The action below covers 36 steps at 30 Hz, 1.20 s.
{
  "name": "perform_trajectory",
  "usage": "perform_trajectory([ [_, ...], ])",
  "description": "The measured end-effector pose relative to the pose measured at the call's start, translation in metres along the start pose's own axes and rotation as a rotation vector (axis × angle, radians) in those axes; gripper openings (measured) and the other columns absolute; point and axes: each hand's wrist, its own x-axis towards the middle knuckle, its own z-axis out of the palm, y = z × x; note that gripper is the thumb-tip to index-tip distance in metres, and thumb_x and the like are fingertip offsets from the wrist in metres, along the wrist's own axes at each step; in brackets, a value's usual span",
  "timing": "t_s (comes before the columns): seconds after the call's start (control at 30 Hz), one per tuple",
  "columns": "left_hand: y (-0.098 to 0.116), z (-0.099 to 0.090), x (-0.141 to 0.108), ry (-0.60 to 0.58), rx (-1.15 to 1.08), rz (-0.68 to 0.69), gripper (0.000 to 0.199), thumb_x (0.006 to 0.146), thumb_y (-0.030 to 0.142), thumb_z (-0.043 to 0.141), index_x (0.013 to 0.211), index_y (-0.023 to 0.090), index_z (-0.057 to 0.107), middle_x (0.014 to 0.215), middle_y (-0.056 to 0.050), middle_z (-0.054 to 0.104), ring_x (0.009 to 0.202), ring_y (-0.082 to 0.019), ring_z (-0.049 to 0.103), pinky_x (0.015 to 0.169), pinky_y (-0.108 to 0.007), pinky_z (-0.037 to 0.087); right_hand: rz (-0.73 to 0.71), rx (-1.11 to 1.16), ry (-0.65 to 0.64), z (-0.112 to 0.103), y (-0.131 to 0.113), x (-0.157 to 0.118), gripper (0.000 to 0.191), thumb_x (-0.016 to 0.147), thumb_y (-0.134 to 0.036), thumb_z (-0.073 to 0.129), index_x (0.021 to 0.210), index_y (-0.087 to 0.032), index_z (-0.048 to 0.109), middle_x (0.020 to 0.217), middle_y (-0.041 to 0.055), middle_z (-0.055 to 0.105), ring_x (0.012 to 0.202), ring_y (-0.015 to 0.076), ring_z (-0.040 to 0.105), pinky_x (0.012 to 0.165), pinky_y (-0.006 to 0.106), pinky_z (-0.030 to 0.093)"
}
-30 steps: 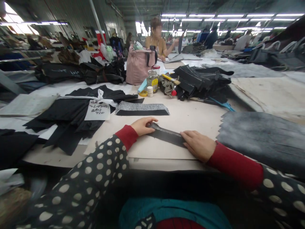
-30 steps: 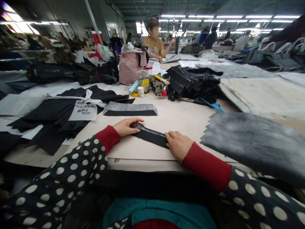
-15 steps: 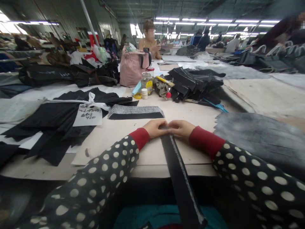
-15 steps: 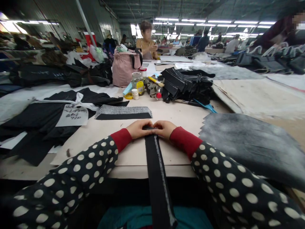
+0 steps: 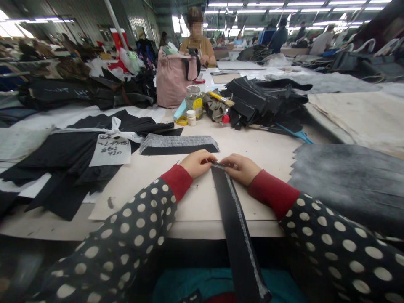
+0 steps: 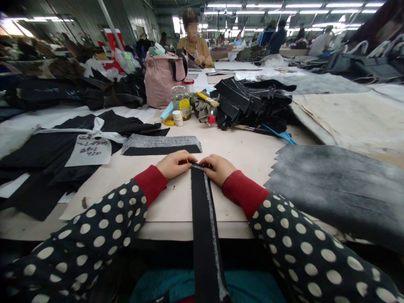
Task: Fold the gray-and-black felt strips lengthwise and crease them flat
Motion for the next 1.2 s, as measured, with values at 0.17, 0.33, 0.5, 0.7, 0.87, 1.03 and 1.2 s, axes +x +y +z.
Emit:
perform_trajectory([
  [0.17, -0.001, 0.002, -0.001, 0.031, 0.034, 0.024, 0.020, 0.070, 0.012, 0.047, 0.082, 0.017, 0.063, 0.082, -0.001, 0.053, 0.070, -0.010, 0.051, 0.066, -0.022, 0.042, -0.062, -0.091, -0.015, 0.000, -0.001, -0.001, 0.024, 0.073, -0.014, 0.048, 0.092, -0.016, 0.062, 0.084, 0.0047, 0.057, 0.078, 0.0124, 0.051, 0.074, 0.024, 0.039],
  [0.33, -0.001, -0.002, -0.001, -0.026, 0.236, 0.167, 0.021, 0.075, 0.012, 0.044, 0.084, 0.018, 0.063, 0.086, -0.003, 0.056, 0.080, -0.013, 0.051, 0.073, -0.024, 0.041, -0.093, -0.279, -0.105, -0.003, -0.007, -0.002, 0.026, 0.077, -0.015, 0.043, 0.095, -0.016, 0.062, 0.090, 0.0064, 0.056, 0.084, 0.0147, 0.049, 0.078, 0.026, 0.037],
  [0.5, -0.006, -0.010, -0.007, -0.155, 0.521, 0.386, 0.029, 0.083, 0.018, 0.036, 0.102, 0.019, 0.057, 0.097, -0.007, 0.056, 0.083, -0.016, 0.047, 0.075, -0.029, 0.040, -0.087, -0.456, -0.214, -0.007, -0.020, 0.000, 0.027, 0.080, -0.013, 0.039, 0.094, -0.016, 0.061, 0.090, 0.0071, 0.055, 0.086, 0.0162, 0.047, 0.074, 0.026, 0.037],
  [0.7, -0.013, -0.016, -0.016, -0.106, 0.505, 0.370, 0.028, 0.082, 0.014, 0.036, 0.099, 0.017, 0.058, 0.098, -0.008, 0.056, 0.085, -0.017, 0.047, 0.078, -0.030, 0.040, -0.134, -0.483, -0.283, -0.012, -0.024, 0.002, 0.028, 0.079, -0.013, 0.039, 0.097, -0.017, 0.059, 0.093, 0.0069, 0.055, 0.087, 0.0166, 0.046, 0.073, 0.026, 0.038],
  [0.87, 0.011, -0.005, -0.011, 0.146, 0.245, 0.271, 0.027, 0.077, 0.008, 0.040, 0.097, 0.014, 0.056, 0.097, -0.007, 0.056, 0.093, -0.016, 0.048, 0.085, -0.031, 0.039, -0.114, -0.442, -0.246, -0.010, -0.024, -0.001, 0.027, 0.076, -0.013, 0.040, 0.095, -0.014, 0.060, 0.095, 0.0086, 0.054, 0.089, 0.0170, 0.046, 0.079, 0.028, 0.037],
  [1.03, 0.029, 0.015, -0.010, 0.049, 0.126, 0.118, 0.041, 0.073, 0.011, 0.048, 0.113, 0.013, 0.042, 0.103, -0.008, 0.054, 0.095, -0.017, 0.049, 0.085, -0.032, 0.041, -0.094, -0.148, -0.135, -0.007, -0.005, -0.003, 0.026, 0.079, -0.017, 0.040, 0.095, -0.012, 0.061, 0.091, 0.0087, 0.057, 0.084, 0.0150, 0.050, 0.080, 0.029, 0.038],
  [1.2, 0.026, 0.016, -0.013, 0.001, 0.187, 0.102, 0.030, 0.075, 0.013, 0.046, 0.105, 0.014, 0.047, 0.098, -0.007, 0.055, 0.093, -0.017, 0.050, 0.084, -0.031, 0.041, 0.153, 0.218, 0.058, -0.007, 0.018, -0.010, 0.024, 0.076, -0.026, 0.047, 0.091, -0.014, 0.061, 0.083, 0.0046, 0.061, 0.075, 0.0130, 0.054, 0.071, 0.027, 0.043],
])
